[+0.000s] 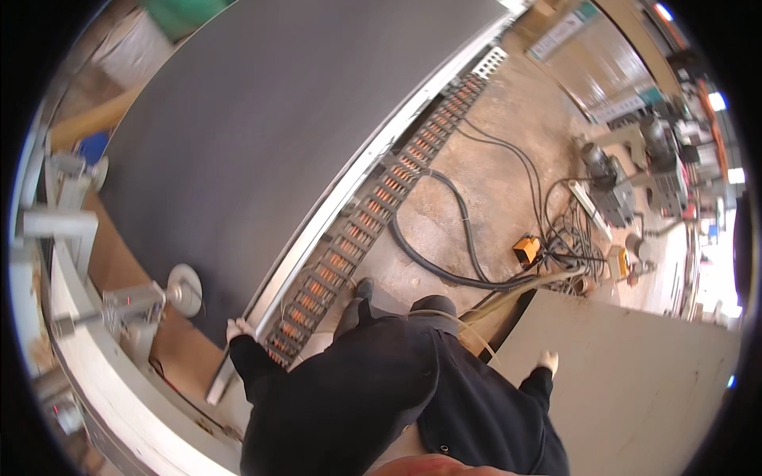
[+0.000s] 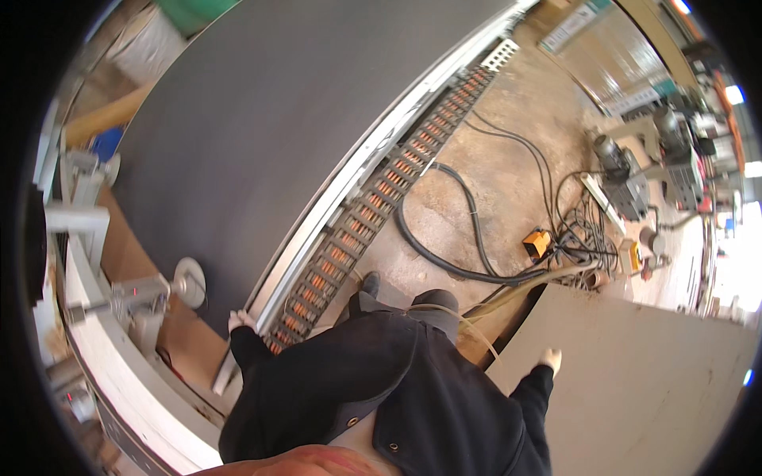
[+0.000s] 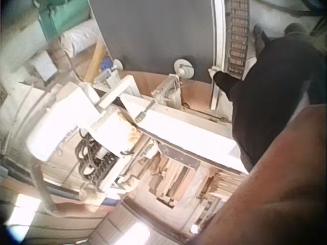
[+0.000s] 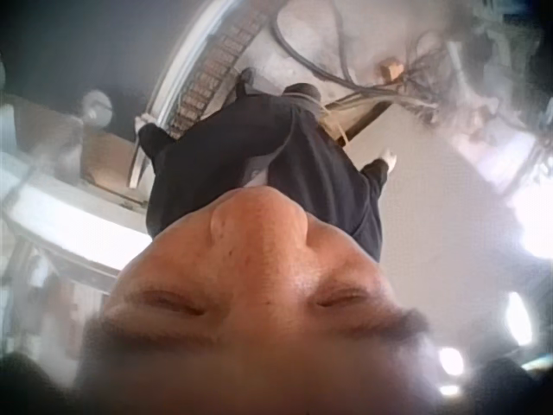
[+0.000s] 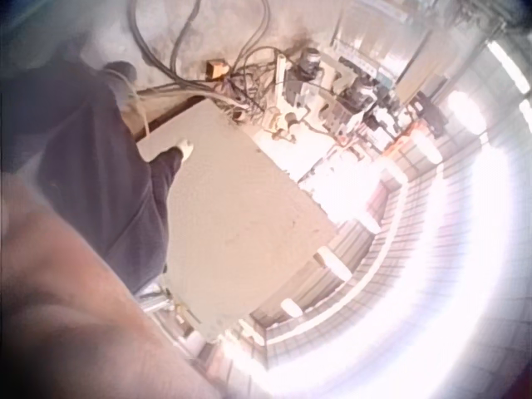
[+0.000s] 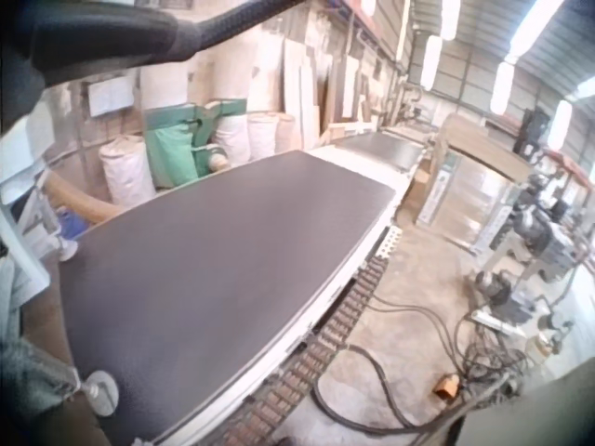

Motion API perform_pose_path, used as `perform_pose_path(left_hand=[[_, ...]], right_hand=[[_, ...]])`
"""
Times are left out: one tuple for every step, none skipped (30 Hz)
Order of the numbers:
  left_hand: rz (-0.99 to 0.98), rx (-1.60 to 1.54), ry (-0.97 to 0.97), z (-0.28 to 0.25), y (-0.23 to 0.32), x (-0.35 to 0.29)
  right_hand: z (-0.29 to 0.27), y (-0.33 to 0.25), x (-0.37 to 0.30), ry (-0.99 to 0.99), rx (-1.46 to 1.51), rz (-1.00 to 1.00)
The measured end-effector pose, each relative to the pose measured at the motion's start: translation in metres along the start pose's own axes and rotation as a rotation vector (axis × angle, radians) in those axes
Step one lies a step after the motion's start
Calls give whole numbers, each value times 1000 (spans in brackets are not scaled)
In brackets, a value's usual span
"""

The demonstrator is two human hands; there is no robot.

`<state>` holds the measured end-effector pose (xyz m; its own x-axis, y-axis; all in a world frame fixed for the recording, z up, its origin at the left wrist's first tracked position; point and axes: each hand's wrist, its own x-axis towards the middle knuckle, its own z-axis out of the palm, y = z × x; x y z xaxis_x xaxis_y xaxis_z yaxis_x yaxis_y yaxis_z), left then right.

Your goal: The person removes dark rectangular panels from a conveyor table and stacks them on a nearby pile. The person also removes a long white strip from the table and places it aside. The person wears gloves and uses a yellow-handled tool to assist with panel removal.

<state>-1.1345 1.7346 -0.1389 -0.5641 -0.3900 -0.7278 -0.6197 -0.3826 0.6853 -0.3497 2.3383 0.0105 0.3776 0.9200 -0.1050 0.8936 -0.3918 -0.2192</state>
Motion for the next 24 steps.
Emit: perform_pose_path(left_hand=[[99,80,-98,0,1,1],[189,193,-134,-1,2,1],[138,107,-79,-1,4,-2],[37,21,50,1,5,-6],[-6,12,-18,3,8,-13],[-40,88,84,9,7,-21],[26,230,65,16,6,-33],[144,427,160,26,4,-47],[229,614,332,39,-1,-61],[322,800,375,55,-13,-76],[400,1094,362,74,-25,-93],[413,1390,275,99,-44,-110],[419,1703,152,123,-66,-127],[432,1995,-16,150,-90,-142],[452,2185,-171,181,-114,-159],[473,2316,-317,215,-137,-175],[490,2378,-430,251,-155,-188],[438,2364,-487,292,-170,-200],[487,2294,-598,338,-192,-211],[363,2030,-685,384,-205,-219],[3,1479,-710,433,-221,-229],[-251,1124,-700,484,-236,-237],[-433,916,-640,534,-246,-245],[-498,1017,-873,587,-243,-254]], right_hand=[[13,-28,10,-108,-22,21],[36,-60,12,-212,10,66],[55,-86,8,-339,62,34],[74,-110,-1,-403,97,-142],[96,-133,-14,-421,48,-106],[110,-146,-27,-395,-60,-585],[127,-157,-35,-624,-128,-504],[144,-160,-47,-693,-127,-431],[158,-159,-43,-795,-220,-423],[176,-154,-40,-905,-243,-485],[192,-144,-29,-971,-282,-443],[207,-131,-12,-1072,-120,-429],[225,-118,5,-1084,-132,-457],[242,-106,22,-1114,-114,-456],[261,-98,34,-1128,-175,-494],[274,-95,49,-1132,-225,-531],[278,-88,56,-1144,-271,-554],[280,-90,62,-1151,-323,-563],[268,-84,70,-1106,-238,-419],[265,-97,71,-1062,-296,-346],[242,-93,83,-1057,-450,-217],[224,-102,88,-991,-422,-11],[204,-112,100,-967,-363,143],[186,-123,114,-943,-357,242]])
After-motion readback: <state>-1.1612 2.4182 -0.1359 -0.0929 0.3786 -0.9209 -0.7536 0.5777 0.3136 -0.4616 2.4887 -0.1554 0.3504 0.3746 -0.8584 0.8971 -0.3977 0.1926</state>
